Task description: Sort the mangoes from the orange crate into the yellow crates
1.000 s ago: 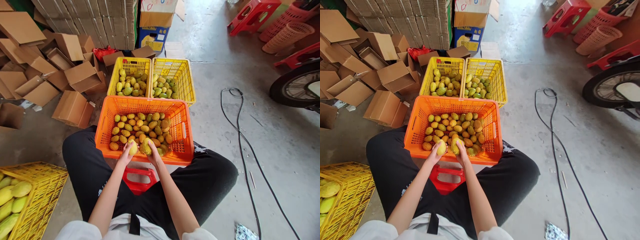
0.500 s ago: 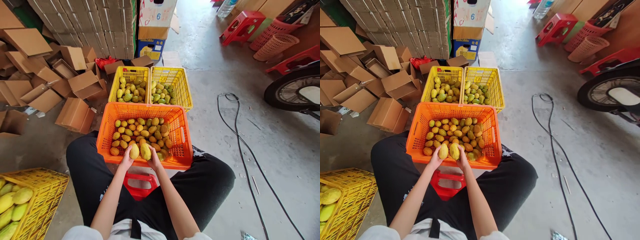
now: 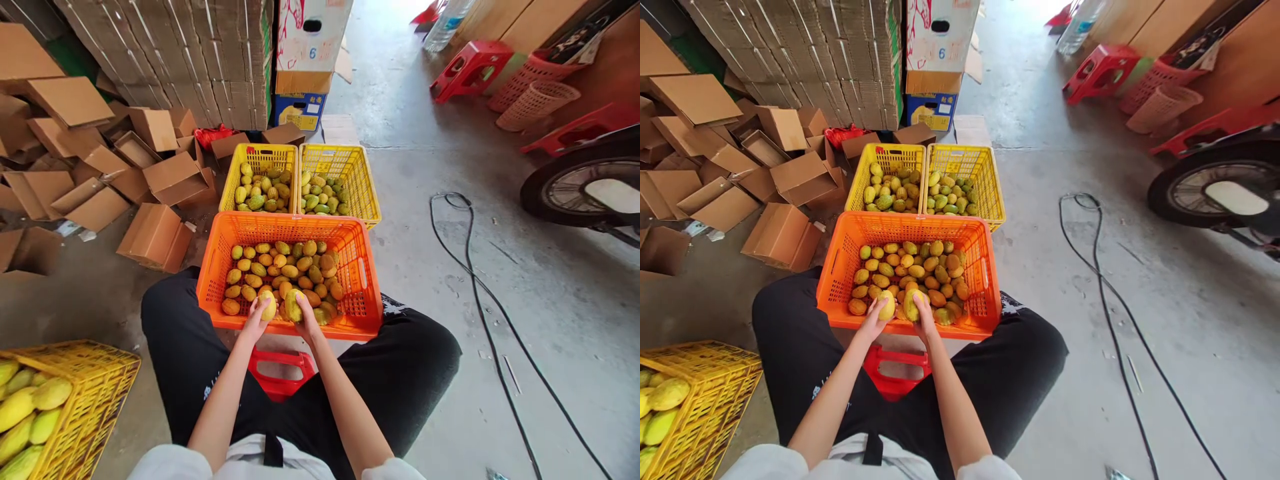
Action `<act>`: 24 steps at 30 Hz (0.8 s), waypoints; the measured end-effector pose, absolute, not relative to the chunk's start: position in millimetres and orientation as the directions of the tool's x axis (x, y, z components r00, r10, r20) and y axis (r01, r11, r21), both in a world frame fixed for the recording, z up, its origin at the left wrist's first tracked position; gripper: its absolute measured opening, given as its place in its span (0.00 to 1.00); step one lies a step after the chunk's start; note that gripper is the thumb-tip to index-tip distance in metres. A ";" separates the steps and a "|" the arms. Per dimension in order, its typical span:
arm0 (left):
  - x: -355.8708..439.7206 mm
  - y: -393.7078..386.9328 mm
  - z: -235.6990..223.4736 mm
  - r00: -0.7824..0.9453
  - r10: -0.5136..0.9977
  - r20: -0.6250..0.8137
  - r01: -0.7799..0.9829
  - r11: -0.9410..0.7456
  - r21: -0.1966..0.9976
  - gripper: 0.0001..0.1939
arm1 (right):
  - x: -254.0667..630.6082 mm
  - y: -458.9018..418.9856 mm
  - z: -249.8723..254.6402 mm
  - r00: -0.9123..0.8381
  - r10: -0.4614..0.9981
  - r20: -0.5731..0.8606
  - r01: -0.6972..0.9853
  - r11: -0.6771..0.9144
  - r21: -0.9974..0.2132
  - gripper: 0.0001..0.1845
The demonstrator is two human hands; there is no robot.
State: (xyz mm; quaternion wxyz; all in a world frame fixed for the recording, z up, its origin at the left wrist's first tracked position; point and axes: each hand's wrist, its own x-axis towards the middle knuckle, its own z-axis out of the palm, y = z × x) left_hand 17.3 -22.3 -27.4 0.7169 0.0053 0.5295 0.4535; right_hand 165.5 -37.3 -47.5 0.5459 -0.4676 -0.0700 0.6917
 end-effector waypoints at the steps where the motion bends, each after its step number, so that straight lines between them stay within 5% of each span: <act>1: 17.6 -22.1 -28.2 0.001 0.647 -0.762 -0.652 0.578 0.490 0.20 | 164.8 -37.8 -45.6 0.040 0.824 -0.565 -0.690 -0.386 -0.612 0.22; 6: 16.2 -18.3 -29.0 0.015 0.608 -0.794 -0.671 0.594 0.443 0.13 | 162.0 -36.3 -40.3 -0.008 0.823 -0.569 -0.702 -0.410 -0.582 0.26; 16: 12.4 -16.7 -27.7 0.139 0.602 -0.787 -0.704 0.618 0.349 0.21 | 164.2 -31.1 -39.6 -0.166 0.772 -0.614 -0.736 -0.511 -0.444 0.21; 24: 12.3 -16.5 -27.2 0.111 0.603 -0.790 -0.700 0.611 0.368 0.17 | 162.6 -31.5 -49.9 -0.031 0.773 -0.633 -0.742 -0.442 -0.504 0.22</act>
